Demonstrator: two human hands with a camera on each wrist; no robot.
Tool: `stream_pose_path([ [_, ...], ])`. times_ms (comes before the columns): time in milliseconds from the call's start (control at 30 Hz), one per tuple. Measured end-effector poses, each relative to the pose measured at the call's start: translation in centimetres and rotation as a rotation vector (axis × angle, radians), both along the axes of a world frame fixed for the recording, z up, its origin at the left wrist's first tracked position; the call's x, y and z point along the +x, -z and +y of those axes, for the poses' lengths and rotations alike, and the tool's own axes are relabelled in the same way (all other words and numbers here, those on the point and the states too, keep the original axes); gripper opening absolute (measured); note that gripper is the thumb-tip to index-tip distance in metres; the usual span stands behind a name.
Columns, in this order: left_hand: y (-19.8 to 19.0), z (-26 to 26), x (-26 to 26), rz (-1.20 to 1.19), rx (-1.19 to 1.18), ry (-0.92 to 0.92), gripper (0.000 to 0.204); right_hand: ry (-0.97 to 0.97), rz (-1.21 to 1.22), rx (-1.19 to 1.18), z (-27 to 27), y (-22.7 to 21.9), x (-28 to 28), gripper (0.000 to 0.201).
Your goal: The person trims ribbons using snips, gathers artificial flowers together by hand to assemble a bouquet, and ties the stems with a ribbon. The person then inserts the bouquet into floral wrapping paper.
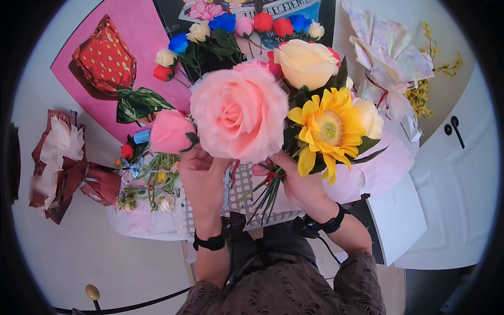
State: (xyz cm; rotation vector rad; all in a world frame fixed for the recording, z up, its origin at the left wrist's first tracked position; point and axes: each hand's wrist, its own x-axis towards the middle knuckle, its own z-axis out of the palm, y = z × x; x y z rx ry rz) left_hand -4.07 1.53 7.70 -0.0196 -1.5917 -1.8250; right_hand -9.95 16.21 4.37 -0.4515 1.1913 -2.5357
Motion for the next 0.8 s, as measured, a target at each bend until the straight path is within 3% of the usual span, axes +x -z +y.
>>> stream_pose_path([
  [67,-0.3,0.1,0.2,-0.020,0.055,0.055,0.018,0.006,-0.022,-0.012,-0.2,-0.1,0.0,0.027],
  [133,-0.4,0.1,0.7,-0.037,-0.039,0.076,0.019,0.011,-0.044,-0.027,-0.2,-0.1,0.0,0.026],
  [233,-0.4,0.2,0.4,0.051,0.006,0.139,0.019,-0.087,-0.094,-0.147,0.2,-0.1,-0.1,0.034],
  [367,-0.7,0.2,0.6,0.065,-0.008,0.070,0.018,-0.155,-0.061,-0.097,0.3,-0.4,-0.1,0.033],
  [433,-0.7,-0.3,0.5,0.031,-0.135,-0.021,0.020,-0.218,-0.045,-0.055,0.4,-0.3,-0.2,0.033],
  [533,-0.3,-0.5,0.3,0.015,-0.105,0.008,0.022,-0.202,0.010,0.106,0.6,0.5,-0.3,0.029],
  [600,0.0,-0.4,0.3,-0.026,-0.089,0.008,0.022,-0.260,-0.163,-0.012,0.9,1.6,-0.8,0.037],
  [667,0.0,0.0,0.1,-0.067,-0.075,0.006,0.024,-0.165,-0.115,-0.028,0.1,2.8,0.0,0.038],
  [700,-0.2,0.6,-0.2,0.041,-0.054,-0.047,0.026,-0.071,-0.068,-0.041,-0.1,3.2,0.4,0.039],
  [733,-0.3,0.9,-0.3,0.148,-0.031,-0.101,0.029,-0.486,-0.104,-0.311,1.0,2.8,0.4,0.041],
  [800,0.8,0.5,-0.7,0.204,-0.156,-0.139,0.033,-0.491,-0.051,-0.271,1.1,2.0,0.3,0.041],
])
